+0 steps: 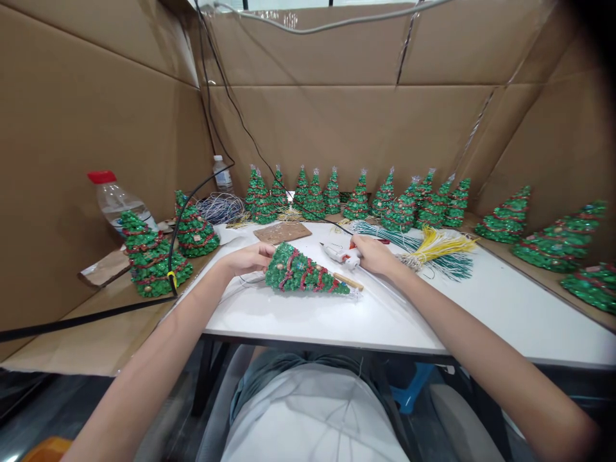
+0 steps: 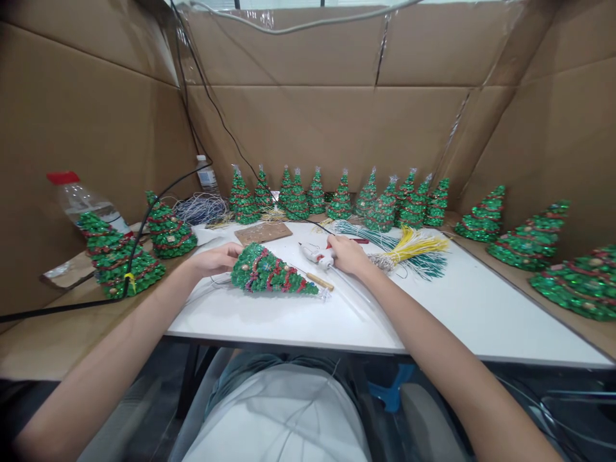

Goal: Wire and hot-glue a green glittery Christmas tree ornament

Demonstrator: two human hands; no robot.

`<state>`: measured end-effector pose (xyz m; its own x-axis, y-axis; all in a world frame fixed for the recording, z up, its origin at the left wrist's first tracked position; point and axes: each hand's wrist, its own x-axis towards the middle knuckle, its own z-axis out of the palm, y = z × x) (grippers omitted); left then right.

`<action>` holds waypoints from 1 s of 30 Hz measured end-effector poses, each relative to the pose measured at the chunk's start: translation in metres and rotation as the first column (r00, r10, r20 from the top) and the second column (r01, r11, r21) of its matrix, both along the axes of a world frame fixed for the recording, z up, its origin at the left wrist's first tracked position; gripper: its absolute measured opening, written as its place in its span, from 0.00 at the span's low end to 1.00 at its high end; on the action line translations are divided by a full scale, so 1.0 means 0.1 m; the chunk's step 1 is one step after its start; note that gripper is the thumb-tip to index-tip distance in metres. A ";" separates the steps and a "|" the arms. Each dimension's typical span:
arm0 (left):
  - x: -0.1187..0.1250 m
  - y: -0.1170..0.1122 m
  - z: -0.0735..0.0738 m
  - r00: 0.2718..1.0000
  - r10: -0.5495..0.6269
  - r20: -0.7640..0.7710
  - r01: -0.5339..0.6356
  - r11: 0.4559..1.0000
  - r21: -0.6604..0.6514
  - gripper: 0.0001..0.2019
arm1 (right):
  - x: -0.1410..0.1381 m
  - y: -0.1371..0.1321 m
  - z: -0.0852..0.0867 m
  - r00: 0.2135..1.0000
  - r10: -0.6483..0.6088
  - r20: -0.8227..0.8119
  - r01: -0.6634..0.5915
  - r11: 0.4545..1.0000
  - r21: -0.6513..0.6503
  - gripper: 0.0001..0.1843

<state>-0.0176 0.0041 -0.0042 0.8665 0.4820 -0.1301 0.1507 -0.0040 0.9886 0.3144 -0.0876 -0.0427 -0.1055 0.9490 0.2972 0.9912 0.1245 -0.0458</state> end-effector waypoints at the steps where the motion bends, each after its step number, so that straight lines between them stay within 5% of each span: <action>1: 0.00 0.00 0.00 1.000 0.002 0.001 -0.002 1.000 -0.001 0.11 | 0.00 0.00 0.00 1.000 0.002 -0.001 -0.002 1.000 0.000 0.12; 30: 0.00 -0.02 0.00 1.000 0.016 0.005 -0.016 1.000 0.015 0.11 | -0.03 -0.02 0.01 1.000 -0.016 0.004 0.016 1.000 -0.008 0.12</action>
